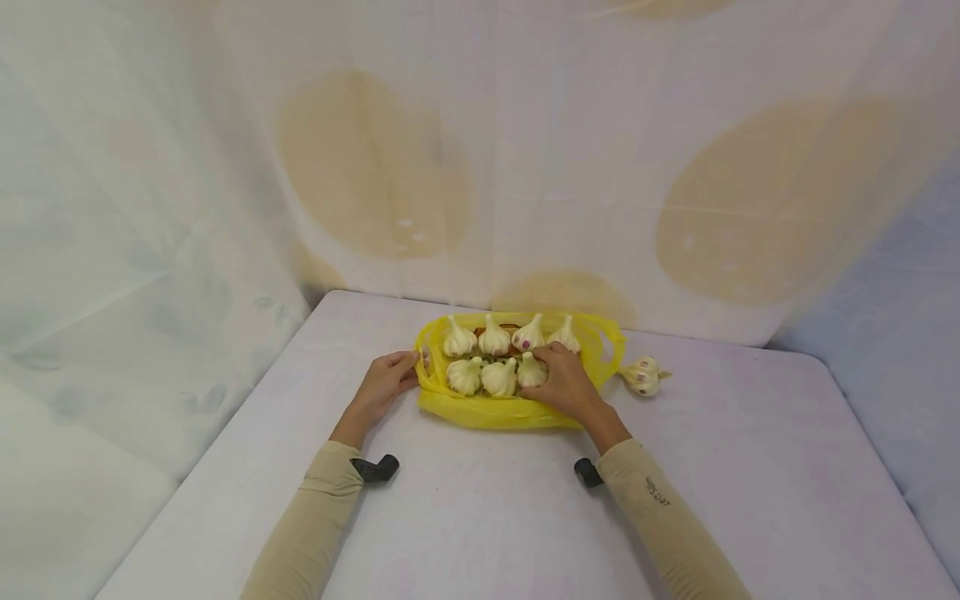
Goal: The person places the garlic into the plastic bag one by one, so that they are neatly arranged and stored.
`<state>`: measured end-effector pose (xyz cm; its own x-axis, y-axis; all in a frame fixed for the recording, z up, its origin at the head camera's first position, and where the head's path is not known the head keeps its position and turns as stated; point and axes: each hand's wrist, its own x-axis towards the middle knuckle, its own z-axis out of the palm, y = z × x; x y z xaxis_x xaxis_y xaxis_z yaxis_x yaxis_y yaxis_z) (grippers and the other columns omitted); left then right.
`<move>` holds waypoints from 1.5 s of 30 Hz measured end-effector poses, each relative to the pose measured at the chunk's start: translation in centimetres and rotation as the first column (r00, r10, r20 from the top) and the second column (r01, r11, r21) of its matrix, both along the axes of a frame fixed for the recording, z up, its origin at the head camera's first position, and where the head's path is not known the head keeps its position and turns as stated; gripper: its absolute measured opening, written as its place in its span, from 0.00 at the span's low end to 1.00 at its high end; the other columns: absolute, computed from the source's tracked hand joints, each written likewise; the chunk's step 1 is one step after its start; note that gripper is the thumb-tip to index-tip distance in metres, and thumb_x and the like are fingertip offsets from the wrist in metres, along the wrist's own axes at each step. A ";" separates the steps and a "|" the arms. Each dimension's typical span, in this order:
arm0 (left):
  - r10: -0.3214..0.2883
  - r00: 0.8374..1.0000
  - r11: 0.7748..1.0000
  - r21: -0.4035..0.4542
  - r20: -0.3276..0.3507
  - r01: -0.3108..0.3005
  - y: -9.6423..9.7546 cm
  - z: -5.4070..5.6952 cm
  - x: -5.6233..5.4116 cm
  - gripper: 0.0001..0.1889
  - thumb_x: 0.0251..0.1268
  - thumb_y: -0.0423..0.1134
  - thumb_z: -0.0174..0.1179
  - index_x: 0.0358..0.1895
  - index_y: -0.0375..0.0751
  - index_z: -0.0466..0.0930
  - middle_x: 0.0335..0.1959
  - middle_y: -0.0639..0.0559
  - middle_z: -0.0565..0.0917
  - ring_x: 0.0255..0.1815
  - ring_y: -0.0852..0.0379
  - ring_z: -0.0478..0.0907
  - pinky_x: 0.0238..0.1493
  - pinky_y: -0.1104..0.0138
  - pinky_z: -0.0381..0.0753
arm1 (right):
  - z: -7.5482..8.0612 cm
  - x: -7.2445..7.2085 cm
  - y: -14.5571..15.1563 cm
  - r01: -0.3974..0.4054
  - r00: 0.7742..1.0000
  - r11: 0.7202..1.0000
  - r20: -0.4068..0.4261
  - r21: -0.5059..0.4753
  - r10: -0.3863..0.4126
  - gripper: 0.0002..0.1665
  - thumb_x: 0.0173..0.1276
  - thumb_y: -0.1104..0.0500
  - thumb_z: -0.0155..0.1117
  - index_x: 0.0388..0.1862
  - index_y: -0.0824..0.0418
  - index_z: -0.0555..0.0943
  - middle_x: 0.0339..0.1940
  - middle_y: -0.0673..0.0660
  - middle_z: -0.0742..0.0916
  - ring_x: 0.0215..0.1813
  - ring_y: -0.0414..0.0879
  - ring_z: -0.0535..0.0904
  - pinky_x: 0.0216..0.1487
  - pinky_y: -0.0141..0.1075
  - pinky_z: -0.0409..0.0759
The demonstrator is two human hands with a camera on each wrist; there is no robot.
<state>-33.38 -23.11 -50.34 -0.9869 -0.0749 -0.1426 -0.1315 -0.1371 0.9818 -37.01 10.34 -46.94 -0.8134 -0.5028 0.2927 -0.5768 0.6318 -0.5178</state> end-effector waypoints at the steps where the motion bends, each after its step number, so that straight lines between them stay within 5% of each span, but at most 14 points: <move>1: -0.006 1.000 1.000 0.004 0.001 0.006 0.0 0.0 0.0 0.21 0.72 0.46 0.58 0.58 0.34 0.79 0.53 0.41 0.81 0.47 0.52 0.79 0.52 0.63 0.80 | 0.0 0.0 0.0 -0.001 1.000 1.000 -0.001 0.003 0.001 0.43 0.48 0.49 0.83 0.59 0.68 0.77 0.47 0.57 0.79 0.39 0.48 0.70 0.36 0.40 0.71; 8: -0.051 0.998 0.999 0.008 0.024 0.051 0.2 1.4 0.5 0.20 0.75 0.42 0.54 0.61 0.31 0.76 0.56 0.36 0.79 0.50 0.49 0.77 0.60 0.55 0.75 | 0.3 0.1 0.1 -0.002 1.000 1.000 -0.020 0.006 0.002 0.43 0.47 0.50 0.83 0.59 0.66 0.78 0.47 0.57 0.80 0.40 0.48 0.71 0.38 0.40 0.71; 14: -0.013 1.000 1.000 0.004 0.015 0.013 0.3 0.1 -0.1 0.21 0.72 0.46 0.58 0.58 0.34 0.79 0.54 0.39 0.80 0.47 0.52 0.78 0.57 0.58 0.78 | 0.3 -0.1 0.2 0.007 1.000 1.000 -0.024 0.007 -0.007 0.43 0.47 0.48 0.83 0.60 0.65 0.77 0.47 0.56 0.80 0.40 0.48 0.72 0.39 0.41 0.74; 21: 0.002 1.000 1.000 -0.002 -0.007 -0.002 0.5 0.0 -0.1 0.18 0.71 0.46 0.59 0.54 0.35 0.81 0.49 0.41 0.82 0.46 0.51 0.79 0.48 0.64 0.82 | 1.2 0.1 0.3 0.006 1.000 1.000 -0.013 -0.010 -0.007 0.42 0.47 0.48 0.83 0.60 0.62 0.79 0.46 0.54 0.80 0.42 0.48 0.74 0.42 0.44 0.76; 37: -0.002 1.000 1.000 -0.012 -0.009 0.002 0.5 -0.1 -0.6 0.18 0.72 0.45 0.57 0.55 0.35 0.81 0.49 0.41 0.82 0.46 0.51 0.80 0.48 0.64 0.82 | 6.0 0.0 2.6 -0.038 0.987 0.999 -0.157 -0.036 0.032 0.36 0.51 0.58 0.81 0.58 0.65 0.78 0.50 0.60 0.81 0.48 0.57 0.78 0.48 0.52 0.81; 45: 0.002 1.000 1.000 -0.009 -0.017 -0.002 0.5 0.0 -1.0 0.18 0.73 0.44 0.57 0.55 0.32 0.80 0.49 0.41 0.82 0.45 0.51 0.80 0.47 0.64 0.82 | 8.5 -1.5 5.9 0.073 0.975 0.997 -0.210 0.008 -0.070 0.30 0.57 0.62 0.75 0.58 0.66 0.78 0.51 0.63 0.81 0.50 0.60 0.77 0.48 0.53 0.80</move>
